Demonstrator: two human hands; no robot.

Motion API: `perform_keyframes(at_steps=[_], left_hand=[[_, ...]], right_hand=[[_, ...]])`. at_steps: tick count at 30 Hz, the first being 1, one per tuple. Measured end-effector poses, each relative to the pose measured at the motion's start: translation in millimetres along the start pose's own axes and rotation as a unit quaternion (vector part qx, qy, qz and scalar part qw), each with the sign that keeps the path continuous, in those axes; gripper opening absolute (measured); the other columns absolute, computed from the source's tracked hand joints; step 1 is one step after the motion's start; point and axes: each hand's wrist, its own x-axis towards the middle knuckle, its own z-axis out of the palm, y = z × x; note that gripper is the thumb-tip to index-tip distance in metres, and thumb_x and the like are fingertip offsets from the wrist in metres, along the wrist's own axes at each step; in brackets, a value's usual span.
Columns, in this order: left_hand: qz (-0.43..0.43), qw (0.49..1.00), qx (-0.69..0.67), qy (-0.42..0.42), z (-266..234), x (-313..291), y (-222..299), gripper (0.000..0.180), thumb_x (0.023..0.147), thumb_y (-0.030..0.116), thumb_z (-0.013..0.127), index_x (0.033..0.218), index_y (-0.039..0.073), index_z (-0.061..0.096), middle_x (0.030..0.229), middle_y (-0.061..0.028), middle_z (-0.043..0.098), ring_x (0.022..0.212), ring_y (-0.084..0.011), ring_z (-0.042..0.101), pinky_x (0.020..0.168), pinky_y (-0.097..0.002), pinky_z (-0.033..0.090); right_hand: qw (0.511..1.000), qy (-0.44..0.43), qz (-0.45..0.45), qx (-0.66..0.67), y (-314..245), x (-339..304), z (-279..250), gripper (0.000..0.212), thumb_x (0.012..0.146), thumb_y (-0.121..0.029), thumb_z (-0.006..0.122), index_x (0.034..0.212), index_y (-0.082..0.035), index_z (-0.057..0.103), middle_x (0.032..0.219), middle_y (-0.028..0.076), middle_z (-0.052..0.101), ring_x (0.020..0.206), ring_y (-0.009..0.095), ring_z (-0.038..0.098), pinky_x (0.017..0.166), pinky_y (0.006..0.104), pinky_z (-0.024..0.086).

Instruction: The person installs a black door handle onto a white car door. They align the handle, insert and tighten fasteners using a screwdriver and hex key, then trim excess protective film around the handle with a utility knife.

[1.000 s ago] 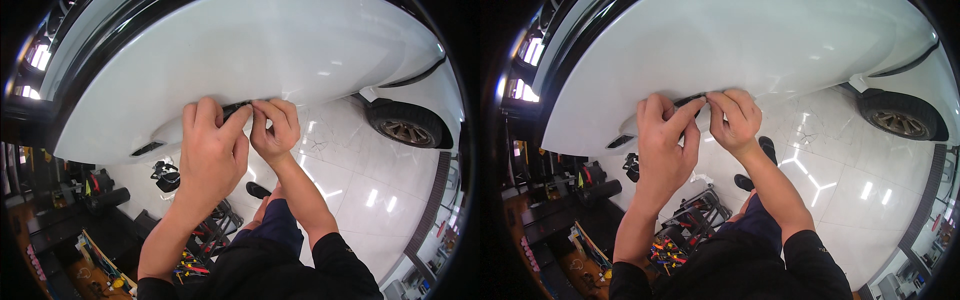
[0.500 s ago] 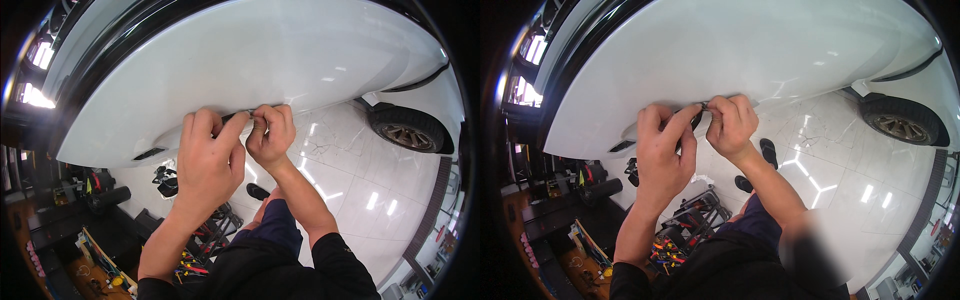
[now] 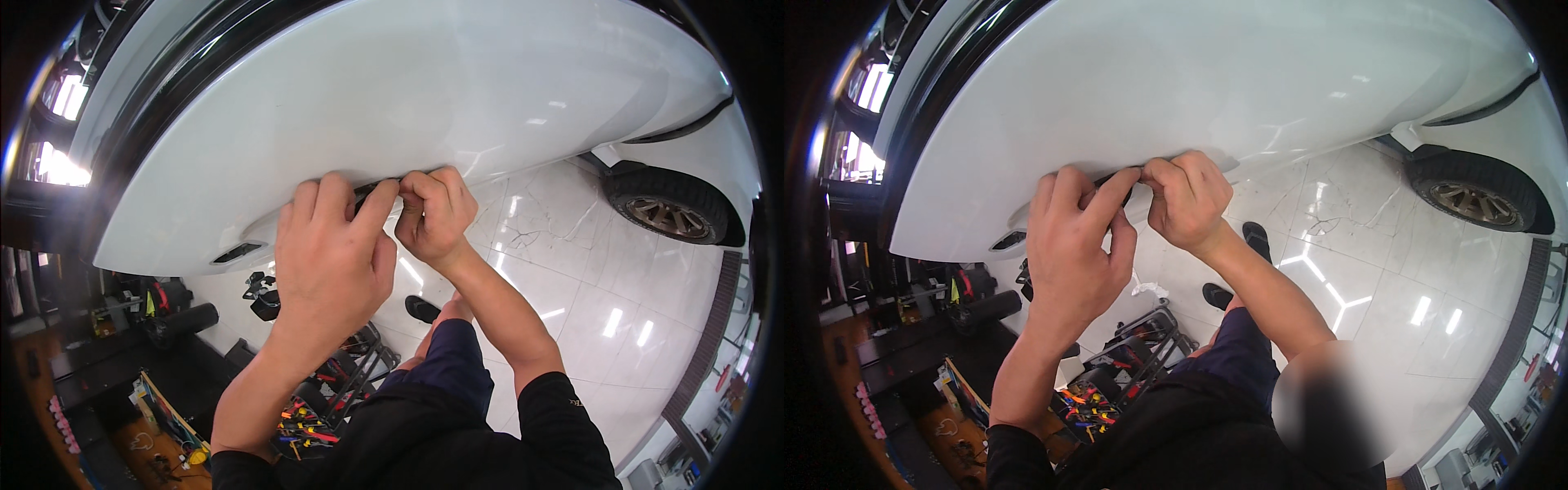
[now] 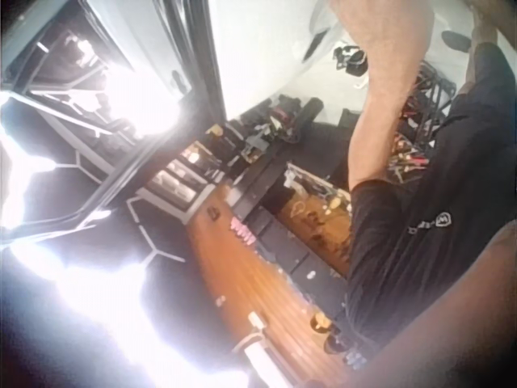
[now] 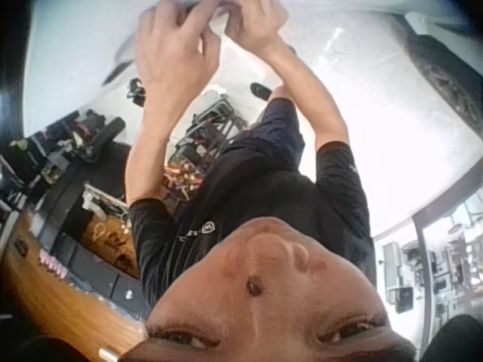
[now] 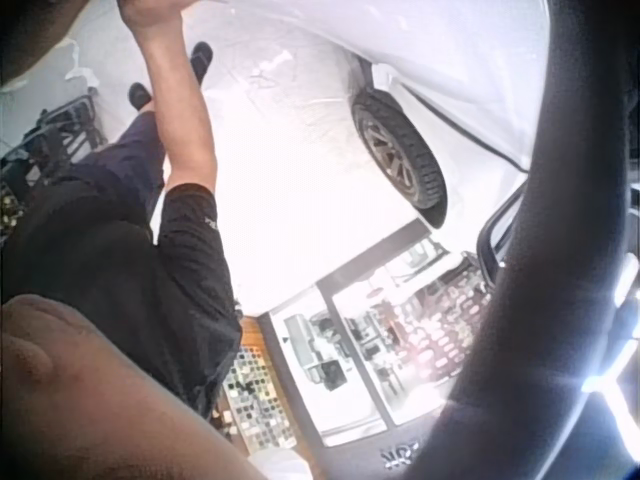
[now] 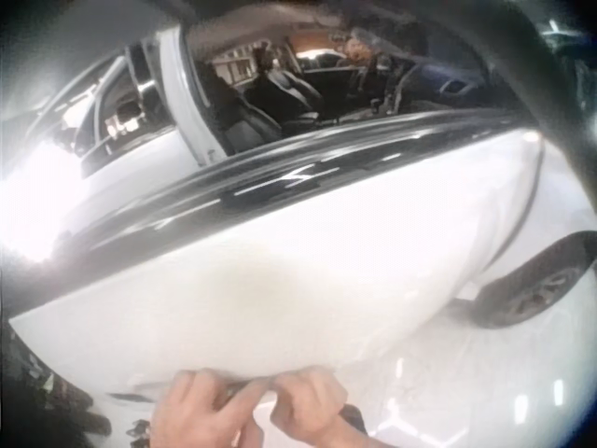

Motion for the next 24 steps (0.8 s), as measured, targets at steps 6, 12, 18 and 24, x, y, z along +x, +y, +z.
perform_keyframes(at_steps=[6,12,18,24], left_hand=[[-0.027,0.99,0.131,-0.051,-11,1,32,0.051,0.076,0.004,0.069,0.126,0.009,0.07,0.098,-0.0098,0.051,0.095,-0.0293,0.053,0.082,-0.0425,0.039],[-0.004,0.976,0.203,-0.075,-7,5,33,0.046,0.081,0.011,0.067,0.126,0.003,0.067,0.101,-0.0089,0.053,0.098,-0.0256,0.052,0.084,-0.039,0.038],[-0.025,0.987,0.126,-0.092,-19,2,32,0.054,0.077,0.005,0.064,0.132,0.005,0.067,0.104,-0.0133,0.053,0.1,-0.0309,0.053,0.085,-0.0427,0.039],[-0.057,0.995,0.013,-0.081,-22,-2,14,0.064,0.072,-0.003,0.063,0.135,0.008,0.066,0.105,-0.0155,0.051,0.099,-0.0334,0.052,0.085,-0.0457,0.043]], right_hand=[[1.0,0.004,0.0,0.001,3,-5,3,0.034,0.061,0.012,0.071,0.089,-0.005,0.067,0.074,0.003,0.057,0.059,0.022,0.052,0.049,0.0337,0.04],[1.0,-0.017,0.01,0.005,2,-4,-4,0.033,0.062,0.012,0.071,0.089,-0.006,0.067,0.075,0.004,0.056,0.06,0.022,0.051,0.05,0.0336,0.039],[0.999,-0.027,0.016,0.022,-1,-4,-6,0.031,0.066,0.012,0.074,0.091,-0.006,0.067,0.076,0.004,0.057,0.061,0.023,0.052,0.051,0.034,0.04],[0.997,-0.034,0.05,0.058,-7,2,-13,0.03,0.073,0.012,0.078,0.097,-0.005,0.071,0.084,0.007,0.062,0.064,0.023,0.058,0.053,0.0327,0.045]])
